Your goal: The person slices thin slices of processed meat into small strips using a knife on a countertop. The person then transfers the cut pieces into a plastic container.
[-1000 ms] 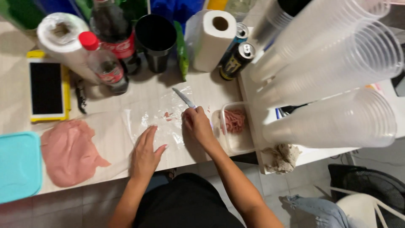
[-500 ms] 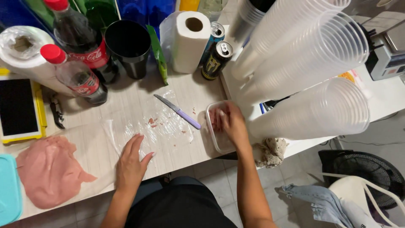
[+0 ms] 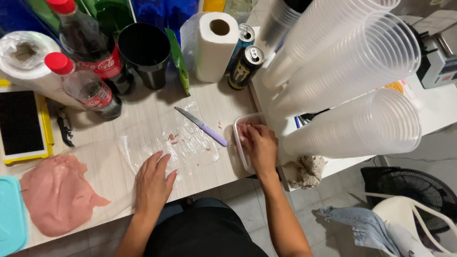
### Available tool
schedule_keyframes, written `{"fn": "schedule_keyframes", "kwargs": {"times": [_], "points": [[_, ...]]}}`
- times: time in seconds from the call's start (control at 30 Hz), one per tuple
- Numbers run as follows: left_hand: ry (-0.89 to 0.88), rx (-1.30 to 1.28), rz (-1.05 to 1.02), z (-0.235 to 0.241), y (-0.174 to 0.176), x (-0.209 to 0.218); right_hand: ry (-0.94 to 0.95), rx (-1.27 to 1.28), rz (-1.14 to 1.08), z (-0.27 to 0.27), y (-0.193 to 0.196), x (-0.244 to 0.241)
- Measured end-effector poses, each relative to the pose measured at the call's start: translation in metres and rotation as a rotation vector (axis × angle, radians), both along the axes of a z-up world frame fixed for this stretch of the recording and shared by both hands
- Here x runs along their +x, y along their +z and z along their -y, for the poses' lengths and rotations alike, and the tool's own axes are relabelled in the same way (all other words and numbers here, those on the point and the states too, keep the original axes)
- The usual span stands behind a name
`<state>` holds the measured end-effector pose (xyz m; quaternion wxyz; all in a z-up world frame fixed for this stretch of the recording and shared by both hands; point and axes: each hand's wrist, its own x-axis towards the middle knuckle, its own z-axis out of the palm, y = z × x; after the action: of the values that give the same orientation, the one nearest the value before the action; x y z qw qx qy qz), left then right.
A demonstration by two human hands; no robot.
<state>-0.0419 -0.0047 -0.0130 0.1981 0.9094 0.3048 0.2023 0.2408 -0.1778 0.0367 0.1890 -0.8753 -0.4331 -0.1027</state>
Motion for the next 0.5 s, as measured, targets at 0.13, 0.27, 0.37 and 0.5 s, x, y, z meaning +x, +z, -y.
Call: {"fn": "schedule_keyframes", "kwargs": {"times": [0.13,0.27,0.37,0.5], "points": [[-0.012,0.042,-0.008,0.0,-0.005,0.0,-0.088,0.052,0.111,-0.001,-0.006,0.012],[-0.017,0.016,0.008,0.0,-0.008,-0.002,-0.132,0.143,0.012,0.009,0.0,0.018],[-0.019,0.028,0.027,-0.001,-0.007,-0.002,-0.098,0.193,-0.03,0.01,-0.008,0.024],[-0.026,0.027,0.02,-0.002,-0.007,-0.002,-0.037,0.16,-0.104,-0.002,0.009,0.015]]}}
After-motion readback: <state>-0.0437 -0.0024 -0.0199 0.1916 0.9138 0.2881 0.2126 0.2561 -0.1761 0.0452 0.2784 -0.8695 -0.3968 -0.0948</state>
